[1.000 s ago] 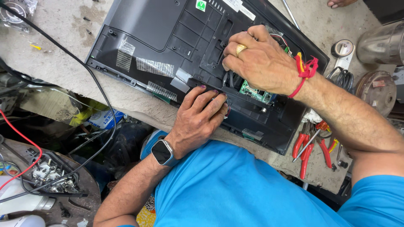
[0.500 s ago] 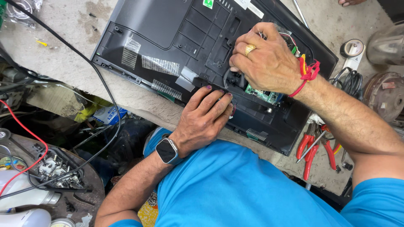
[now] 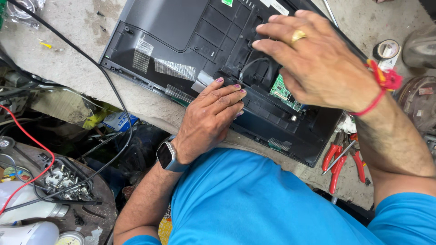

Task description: The person works on the back of a flat-screen TV, connecting and taping wires to the internal circuit board. They use electrical tape to secure connections and a screwdriver to fasten screws on the TV chassis.

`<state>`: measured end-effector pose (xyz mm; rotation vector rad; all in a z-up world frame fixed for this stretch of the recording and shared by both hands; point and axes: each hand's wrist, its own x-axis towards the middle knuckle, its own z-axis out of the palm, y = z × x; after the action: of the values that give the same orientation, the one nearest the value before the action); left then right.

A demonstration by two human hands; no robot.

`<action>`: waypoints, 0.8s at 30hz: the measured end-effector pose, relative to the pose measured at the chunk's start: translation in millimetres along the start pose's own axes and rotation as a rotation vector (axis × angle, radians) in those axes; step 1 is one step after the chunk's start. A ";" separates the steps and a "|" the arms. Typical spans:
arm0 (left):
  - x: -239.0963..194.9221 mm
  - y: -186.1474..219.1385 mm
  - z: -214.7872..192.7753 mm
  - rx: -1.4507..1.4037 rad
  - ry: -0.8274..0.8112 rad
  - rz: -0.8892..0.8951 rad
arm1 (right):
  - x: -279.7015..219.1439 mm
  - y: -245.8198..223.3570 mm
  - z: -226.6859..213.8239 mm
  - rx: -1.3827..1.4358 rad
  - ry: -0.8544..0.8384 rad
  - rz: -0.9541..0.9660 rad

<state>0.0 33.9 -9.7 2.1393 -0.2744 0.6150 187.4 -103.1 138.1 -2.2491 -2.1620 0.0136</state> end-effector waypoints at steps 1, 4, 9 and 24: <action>0.1 -1.0 -2.1 -0.034 -0.010 -0.006 | -2.2 -4.1 -12.7 0.039 0.015 0.015; 1.6 0.4 -2.9 -0.029 -0.004 0.005 | -11.1 -25.3 -24.0 0.163 0.116 0.091; -0.6 0.6 -2.3 0.001 -0.001 0.035 | -26.2 -56.1 32.5 0.085 0.199 0.229; -19.0 10.1 -27.1 0.032 0.252 -0.327 | -39.3 -70.5 90.8 0.264 0.434 0.411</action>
<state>-29.1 49.0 1.0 2.0493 0.2211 0.6887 113.4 -138.7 48.5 -2.2377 -1.3822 -0.1559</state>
